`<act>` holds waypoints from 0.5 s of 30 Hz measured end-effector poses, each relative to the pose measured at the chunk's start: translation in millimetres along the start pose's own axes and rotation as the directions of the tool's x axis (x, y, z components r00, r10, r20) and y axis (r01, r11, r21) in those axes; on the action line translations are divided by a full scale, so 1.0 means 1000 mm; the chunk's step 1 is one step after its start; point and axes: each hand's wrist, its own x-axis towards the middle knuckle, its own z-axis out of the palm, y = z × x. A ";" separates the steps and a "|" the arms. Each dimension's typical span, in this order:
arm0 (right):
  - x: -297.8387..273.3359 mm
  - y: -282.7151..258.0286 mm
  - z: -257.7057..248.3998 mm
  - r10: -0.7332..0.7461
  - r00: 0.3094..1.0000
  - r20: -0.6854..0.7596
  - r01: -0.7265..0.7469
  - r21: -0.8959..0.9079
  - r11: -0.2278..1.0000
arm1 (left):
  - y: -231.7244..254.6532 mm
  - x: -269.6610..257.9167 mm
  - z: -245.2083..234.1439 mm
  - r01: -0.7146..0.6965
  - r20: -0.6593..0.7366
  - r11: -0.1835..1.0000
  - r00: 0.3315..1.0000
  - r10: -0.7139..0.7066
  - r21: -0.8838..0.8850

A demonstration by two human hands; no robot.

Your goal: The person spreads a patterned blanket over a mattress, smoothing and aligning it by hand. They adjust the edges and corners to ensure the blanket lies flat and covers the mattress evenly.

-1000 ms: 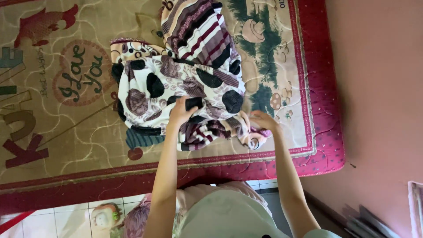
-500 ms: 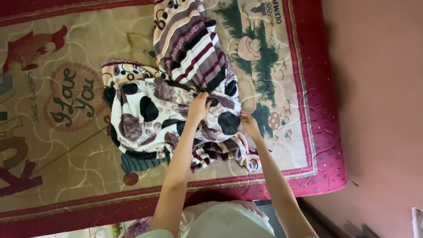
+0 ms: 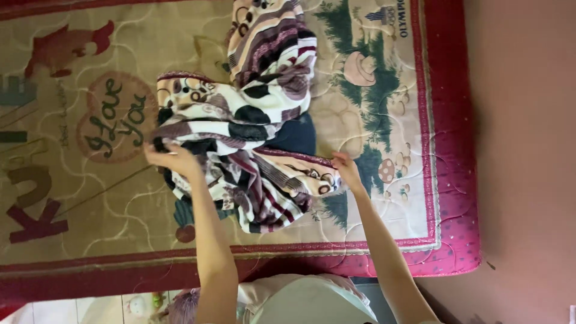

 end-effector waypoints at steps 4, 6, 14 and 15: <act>-0.018 -0.054 0.035 -0.113 0.988 0.103 0.130 -0.179 0.975 | 0.091 -0.032 -0.041 -0.176 0.191 0.983 0.965 0.182 -0.048; -0.041 -0.094 0.049 -0.252 0.955 0.159 0.296 -0.395 0.870 | 0.130 -0.046 -0.052 -0.362 0.412 0.921 0.824 0.389 -0.145; -0.015 -0.037 0.130 -0.150 0.937 0.315 0.304 -0.527 0.793 | 0.148 -0.067 -0.009 -0.490 0.936 0.870 0.274 0.222 -0.063; -0.005 -0.028 0.138 -0.156 0.937 0.312 0.308 -0.531 0.790 | 0.151 -0.063 0.001 -0.482 0.947 0.874 0.248 0.207 -0.065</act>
